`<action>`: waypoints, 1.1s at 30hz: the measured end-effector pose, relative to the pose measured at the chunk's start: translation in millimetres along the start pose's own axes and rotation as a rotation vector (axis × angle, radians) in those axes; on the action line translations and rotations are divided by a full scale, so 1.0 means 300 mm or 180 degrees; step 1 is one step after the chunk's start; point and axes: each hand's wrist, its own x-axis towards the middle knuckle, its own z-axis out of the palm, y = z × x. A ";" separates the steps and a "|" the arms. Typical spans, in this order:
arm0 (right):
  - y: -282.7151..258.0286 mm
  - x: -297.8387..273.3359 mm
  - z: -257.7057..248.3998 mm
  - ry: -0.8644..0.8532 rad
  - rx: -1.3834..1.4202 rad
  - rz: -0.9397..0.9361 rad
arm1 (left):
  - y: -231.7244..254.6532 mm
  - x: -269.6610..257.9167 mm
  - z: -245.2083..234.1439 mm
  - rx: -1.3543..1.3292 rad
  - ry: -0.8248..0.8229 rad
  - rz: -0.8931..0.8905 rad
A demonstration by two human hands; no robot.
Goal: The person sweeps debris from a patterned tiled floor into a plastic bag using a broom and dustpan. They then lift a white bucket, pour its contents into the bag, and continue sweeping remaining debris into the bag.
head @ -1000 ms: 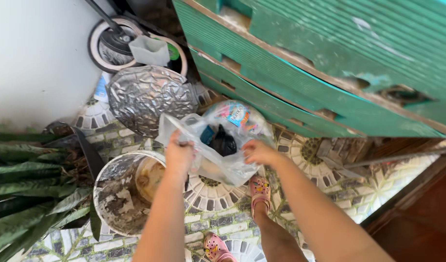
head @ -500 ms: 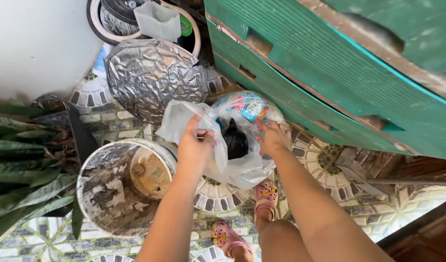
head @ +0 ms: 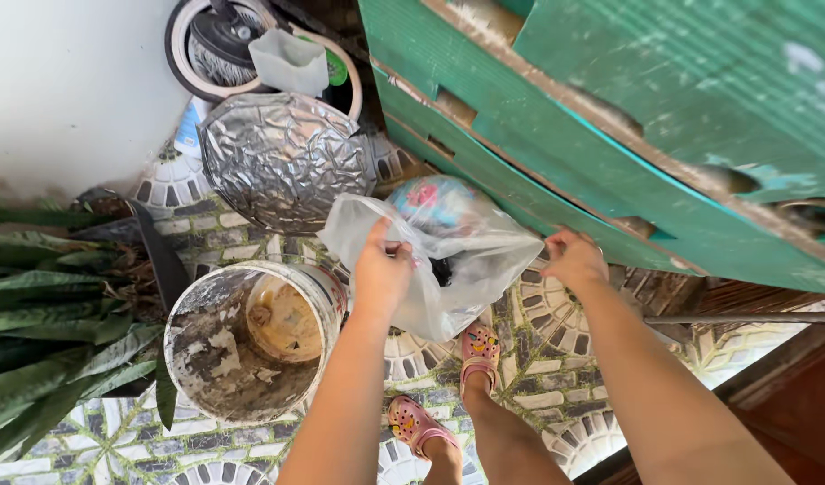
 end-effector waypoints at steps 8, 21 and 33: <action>-0.212 -0.032 0.046 0.0573 -0.1109 -0.1736 | -0.022 -0.036 0.073 0.0445 -0.0148 0.0078; -0.326 0.018 -0.060 -0.0576 -0.0220 -0.1254 | -0.007 0.055 0.292 0.1038 -0.0738 0.1181; -0.198 0.026 -0.055 -0.0913 0.1088 -0.0297 | -0.027 0.137 0.526 0.3349 -0.0893 0.1537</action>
